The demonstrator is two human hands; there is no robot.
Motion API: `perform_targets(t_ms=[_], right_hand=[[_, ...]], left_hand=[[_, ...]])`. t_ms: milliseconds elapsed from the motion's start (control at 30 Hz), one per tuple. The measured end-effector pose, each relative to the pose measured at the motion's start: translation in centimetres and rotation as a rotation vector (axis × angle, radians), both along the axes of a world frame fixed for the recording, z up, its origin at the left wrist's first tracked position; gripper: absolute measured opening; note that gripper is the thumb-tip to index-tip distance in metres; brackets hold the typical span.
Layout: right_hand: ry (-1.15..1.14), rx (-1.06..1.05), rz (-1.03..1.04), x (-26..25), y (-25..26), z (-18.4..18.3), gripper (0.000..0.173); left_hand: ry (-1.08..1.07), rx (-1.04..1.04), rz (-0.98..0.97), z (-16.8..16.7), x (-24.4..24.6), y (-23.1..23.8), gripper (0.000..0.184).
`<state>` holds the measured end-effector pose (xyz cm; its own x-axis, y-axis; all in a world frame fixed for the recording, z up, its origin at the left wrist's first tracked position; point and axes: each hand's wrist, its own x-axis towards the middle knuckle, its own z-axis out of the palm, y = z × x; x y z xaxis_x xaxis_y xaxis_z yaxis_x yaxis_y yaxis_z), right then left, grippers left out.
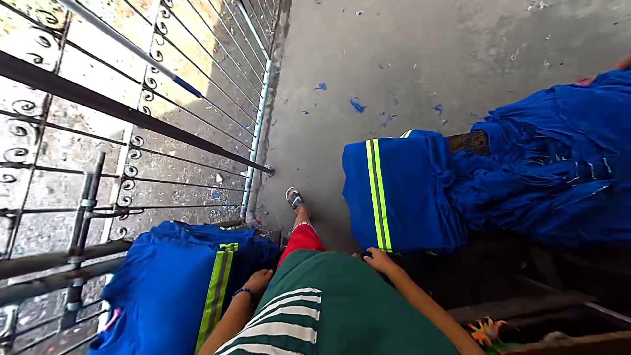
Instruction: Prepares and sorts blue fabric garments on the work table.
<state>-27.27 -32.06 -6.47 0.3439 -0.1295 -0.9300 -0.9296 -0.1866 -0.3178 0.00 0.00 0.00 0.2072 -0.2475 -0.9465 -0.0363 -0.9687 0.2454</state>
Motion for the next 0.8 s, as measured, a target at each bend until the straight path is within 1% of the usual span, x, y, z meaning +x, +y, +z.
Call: perform_targets(t_ms=[67, 100, 133, 167, 200, 233, 267, 300, 333, 367, 433, 467, 567, 600, 633, 733, 800], right_hand=[[-0.008, 0.017, 0.027, 4.5, 0.0, -0.8, 0.049], [-0.009, 0.025, 0.032, 6.7, 0.0, -1.4, 0.049], [-0.007, 0.017, 0.013, 9.2, -0.2, -2.1, 0.05], [0.006, 0.0, -0.024, 12.1, -0.9, -2.3, 0.05], [0.019, -0.024, -0.076, 15.2, -1.6, -2.2, 0.049], [0.034, -0.036, -0.124, 18.1, -2.2, -1.4, 0.05], [0.036, -0.039, -0.164, 20.7, -2.7, -0.3, 0.05], [0.012, -0.045, -0.211, 23.4, -3.5, 0.6, 0.05], [-0.036, -0.062, -0.277, 25.9, -4.5, 1.2, 0.05], [-0.077, -0.088, -0.353, 27.9, -5.6, 1.6, 0.05], [-0.077, -0.159, -0.491, 30.1, -7.8, 2.2, 0.049], [-0.049, -0.193, -0.551, 30.5, -8.7, 2.4, 0.05], [0.067, -0.255, -0.663, 28.8, -9.6, 2.7, 0.051], [0.118, -0.261, -0.692, 27.8, -9.6, 2.8, 0.051], [0.171, -0.265, -0.73, 26.7, -9.3, 2.8, 0.051], [0.355, -0.251, -0.9, 24.1, -8.6, 3.0, 0.052], [0.464, -0.215, -1.031, 23.5, -8.5, 2.2, 0.052]], left_hand=[[-0.052, -0.019, 0.156, 2.2, 6.3, -6.6, 0.045], [-0.056, -0.114, 0.211, 3.8, 9.4, -9.4, 0.039], [-0.024, -0.278, 0.244, 5.5, 12.4, -11.6, 0.031], [0.058, -0.498, 0.253, 6.7, 15.4, -13.3, 0.025], [0.219, -0.721, 0.233, 7.6, 18.2, -14.4, 0.026], [0.415, -0.904, 0.168, 8.5, 20.6, -15.0, 0.028], [0.565, -1.022, 0.069, 9.8, 22.6, -15.3, 0.031], [0.634, -1.08, -0.011, 11.3, 24.4, -15.7, 0.031], [0.64, -1.108, -0.046, 12.6, 26.3, -16.0, 0.031], [0.603, -1.118, -0.043, 13.4, 27.8, -16.1, 0.03], [0.513, -1.117, -0.014, 13.4, 30.1, -17.0, 0.024], [0.501, -1.105, -0.012, 13.0, 30.9, -18.0, 0.026], [0.47, -1.063, -0.12, 11.1, 32.9, -21.5, 0.048], [0.459, -1.041, -0.158, 10.6, 33.9, -22.7, 0.052], [0.439, -1.012, -0.184, 10.5, 35.2, -23.9, 0.053], [0.386, -0.884, -0.203, 12.0, 39.4, -27.7, 0.035], [0.419, -0.861, -0.202, 11.9, 42.5, -30.3, 0.028]])
